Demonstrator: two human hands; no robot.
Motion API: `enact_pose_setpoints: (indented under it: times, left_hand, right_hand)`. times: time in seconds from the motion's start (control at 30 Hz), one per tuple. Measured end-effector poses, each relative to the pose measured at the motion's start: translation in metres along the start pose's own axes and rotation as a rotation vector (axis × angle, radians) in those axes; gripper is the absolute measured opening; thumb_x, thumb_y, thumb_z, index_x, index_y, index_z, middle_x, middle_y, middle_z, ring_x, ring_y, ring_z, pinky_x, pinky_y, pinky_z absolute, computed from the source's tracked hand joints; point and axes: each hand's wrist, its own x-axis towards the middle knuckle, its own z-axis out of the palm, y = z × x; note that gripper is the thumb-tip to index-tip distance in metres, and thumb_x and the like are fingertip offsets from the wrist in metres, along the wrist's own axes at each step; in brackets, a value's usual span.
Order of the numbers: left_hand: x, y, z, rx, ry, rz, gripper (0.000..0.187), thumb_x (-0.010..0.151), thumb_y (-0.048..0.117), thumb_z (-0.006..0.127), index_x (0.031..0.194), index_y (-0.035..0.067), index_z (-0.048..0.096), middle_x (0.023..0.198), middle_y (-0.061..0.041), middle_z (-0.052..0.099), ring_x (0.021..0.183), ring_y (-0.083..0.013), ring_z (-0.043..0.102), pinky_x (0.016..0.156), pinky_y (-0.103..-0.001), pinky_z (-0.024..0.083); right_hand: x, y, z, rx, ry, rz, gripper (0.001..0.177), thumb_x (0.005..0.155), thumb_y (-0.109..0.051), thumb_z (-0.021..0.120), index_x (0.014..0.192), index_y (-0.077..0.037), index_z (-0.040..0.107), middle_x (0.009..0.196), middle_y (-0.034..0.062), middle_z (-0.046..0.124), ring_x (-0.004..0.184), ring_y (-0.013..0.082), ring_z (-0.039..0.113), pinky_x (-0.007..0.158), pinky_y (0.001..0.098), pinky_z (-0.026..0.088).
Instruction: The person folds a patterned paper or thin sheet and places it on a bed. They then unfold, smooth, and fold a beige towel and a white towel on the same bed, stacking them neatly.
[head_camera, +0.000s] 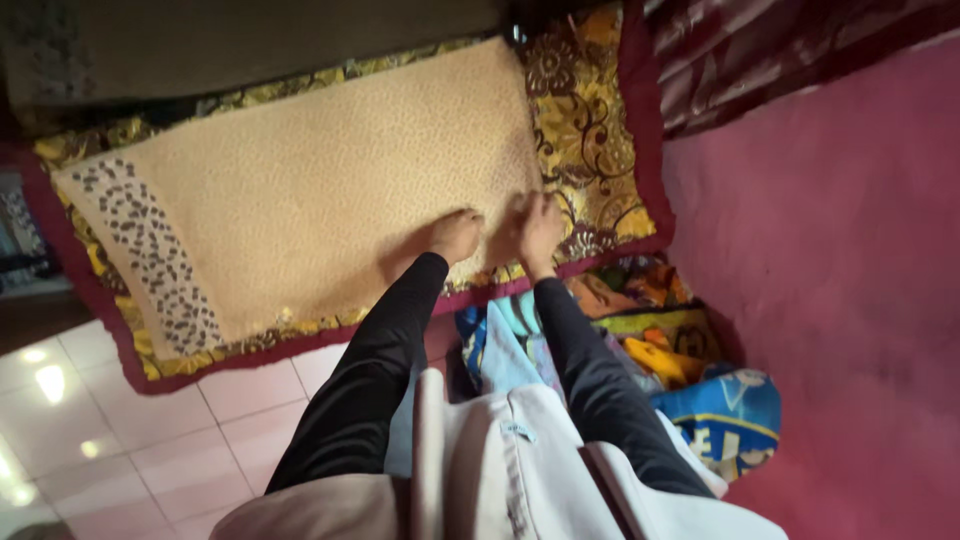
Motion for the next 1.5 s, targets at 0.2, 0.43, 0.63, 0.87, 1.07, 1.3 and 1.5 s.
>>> enact_pose_setpoints:
  times: [0.2, 0.43, 0.63, 0.87, 1.07, 1.3, 1.5]
  left_hand:
    - [0.148, -0.019, -0.046, 0.492, 0.528, 0.135, 0.046, 0.081, 0.011, 0.057, 0.126, 0.013, 0.068, 0.143, -0.007, 0.057, 0.127, -0.0309, 0.058, 0.095, -0.045, 0.052]
    - [0.29, -0.034, -0.077, 0.37, 0.298, 0.175, 0.037, 0.091, 0.022, 0.058, 0.126, 0.021, 0.069, 0.144, -0.006, 0.054, 0.124, -0.0327, 0.054, 0.093, -0.051, 0.047]
    - [0.284, -0.044, -0.093, 0.502, 0.315, 0.319, 0.036, 0.094, 0.022, 0.053, 0.126, 0.02, 0.07, 0.139, -0.006, 0.062, 0.122, -0.0298, 0.058, 0.092, -0.048, 0.048]
    - [0.278, -0.034, -0.126, 0.648, 0.264, 0.565, 0.036, 0.096, 0.017, 0.055, 0.129, 0.023, 0.069, 0.126, -0.001, 0.068, 0.125, -0.0251, 0.058, 0.093, -0.039, 0.052]
    - [0.295, -0.031, -0.124, 0.806, 0.21, 0.561, 0.03, 0.101, 0.021, 0.054, 0.127, 0.026, 0.068, 0.131, 0.004, 0.066, 0.132, -0.0214, 0.052, 0.108, -0.042, 0.042]
    - [0.328, -0.05, -0.122, 0.989, 0.006, 0.495, 0.031, 0.101, 0.021, 0.054, 0.13, 0.025, 0.066, 0.138, 0.004, 0.062, 0.135, -0.0245, 0.047, 0.104, -0.043, 0.04]
    - [0.289, -0.029, -0.07, 0.874, 0.365, 0.299, 0.042, 0.097, 0.021, 0.056, 0.138, 0.016, 0.059, 0.144, -0.009, 0.057, 0.129, -0.0299, 0.049, 0.104, -0.045, 0.041]
  right_hand:
    - [-0.009, 0.005, -0.009, -0.052, 0.166, 0.201, 0.038, 0.089, -0.034, 0.073, 0.117, -0.011, 0.064, 0.115, 0.0147, 0.068, 0.109, 0.0406, 0.059, 0.094, 0.0569, 0.043]
    - [0.0, 0.007, -0.012, 0.026, -0.047, 0.338, 0.041, 0.091, -0.041, 0.067, 0.118, -0.011, 0.063, 0.11, 0.0182, 0.07, 0.099, 0.0411, 0.067, 0.082, 0.0527, 0.055]
    - [-0.009, 0.02, -0.026, 0.195, -0.22, 0.471, 0.037, 0.099, -0.044, 0.06, 0.12, -0.014, 0.06, 0.1, 0.0244, 0.071, 0.092, 0.048, 0.068, 0.076, 0.0587, 0.053]
    - [-0.024, 0.033, -0.039, 0.315, -0.064, 0.46, 0.034, 0.099, -0.042, 0.059, 0.113, -0.011, 0.058, 0.09, 0.0277, 0.07, 0.085, 0.0516, 0.066, 0.069, 0.0596, 0.05]
    - [-0.031, 0.037, -0.032, 0.311, -0.036, 0.466, 0.035, 0.1, -0.042, 0.062, 0.11, -0.009, 0.058, 0.092, 0.0258, 0.07, 0.086, 0.0496, 0.067, 0.068, 0.0586, 0.05]
    - [-0.03, 0.031, -0.03, 0.039, 0.027, 0.33, 0.045, 0.095, -0.041, 0.066, 0.122, -0.005, 0.061, 0.09, 0.018, 0.068, 0.085, 0.0402, 0.066, 0.073, 0.0529, 0.05]
    - [-0.012, 0.023, -0.039, 0.143, 0.044, 0.197, 0.054, 0.084, -0.046, 0.077, 0.116, -0.005, 0.063, 0.105, 0.0212, 0.067, 0.101, 0.042, 0.061, 0.087, 0.052, 0.047]
